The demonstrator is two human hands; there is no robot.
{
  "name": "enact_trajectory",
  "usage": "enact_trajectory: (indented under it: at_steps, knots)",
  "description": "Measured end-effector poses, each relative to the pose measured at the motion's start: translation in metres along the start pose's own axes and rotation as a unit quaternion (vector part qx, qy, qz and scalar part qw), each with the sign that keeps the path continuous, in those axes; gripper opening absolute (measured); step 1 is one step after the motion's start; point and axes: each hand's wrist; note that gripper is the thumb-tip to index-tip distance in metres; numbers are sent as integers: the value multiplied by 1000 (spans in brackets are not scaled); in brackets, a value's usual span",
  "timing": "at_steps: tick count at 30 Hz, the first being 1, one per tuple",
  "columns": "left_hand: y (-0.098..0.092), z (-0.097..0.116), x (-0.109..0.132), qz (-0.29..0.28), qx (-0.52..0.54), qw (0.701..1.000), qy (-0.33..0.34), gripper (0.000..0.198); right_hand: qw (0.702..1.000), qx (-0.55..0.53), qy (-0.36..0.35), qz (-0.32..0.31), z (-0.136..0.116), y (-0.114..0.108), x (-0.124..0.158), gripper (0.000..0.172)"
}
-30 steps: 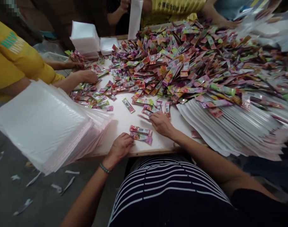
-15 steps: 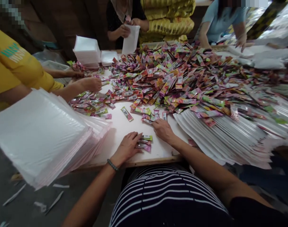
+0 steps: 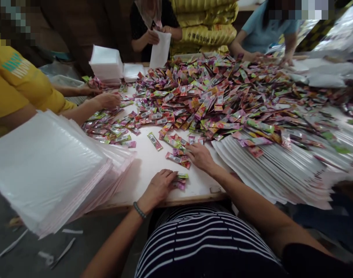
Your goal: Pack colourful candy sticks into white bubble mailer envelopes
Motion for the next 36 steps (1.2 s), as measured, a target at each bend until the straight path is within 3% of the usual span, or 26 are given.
enact_trajectory:
  at_steps: [4, 7, 9, 13, 17, 21, 25, 28, 33, 36]
  knots:
    - [0, 0, 6, -5, 14, 1000, -7, 30, 998, 39, 4, -44, 10, -12, -12, 20]
    - [2, 0, 9, -7, 14, 1000, -1, 30, 1000, 28, 11, 2, 4, -13, -12, 26]
    - [3, 1, 12, -11, 6, 1000, 3, 29, 999, 36, -27, 16, -10, -11, -9, 25]
    - [3, 3, 17, 14, -39, 999, -5, 29, 987, 53, -140, -54, -41, -2, 1, 20]
    - [2, 2, 17, 35, -82, 996, -11, 27, 982, 16, -169, -85, -49, 3, 17, 17]
    - [5, -4, 13, -25, -41, 998, -26, 35, 991, -43, -96, -76, -39, 1, 16, 19]
    - [4, -6, 15, -12, 14, 1000, -19, 56, 997, -12, 49, -56, -23, 2, 3, 27]
    - [2, -4, 18, -16, 36, 999, -19, 68, 992, -24, 100, -72, -10, 6, 3, 30]
    - [-4, -2, 15, -60, 23, 997, -39, 61, 989, -53, 108, 87, 7, -2, -20, 30]
    - [-6, -3, 11, -76, 16, 996, -34, 62, 995, -59, 58, 46, -2, -13, -61, 27]
Point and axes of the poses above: each hand's wrist, its own x-axis away from the middle knuckle, its own y-axis out of the palm, z = x × y, and after that the axes turned 1 degree about -z, right-handed
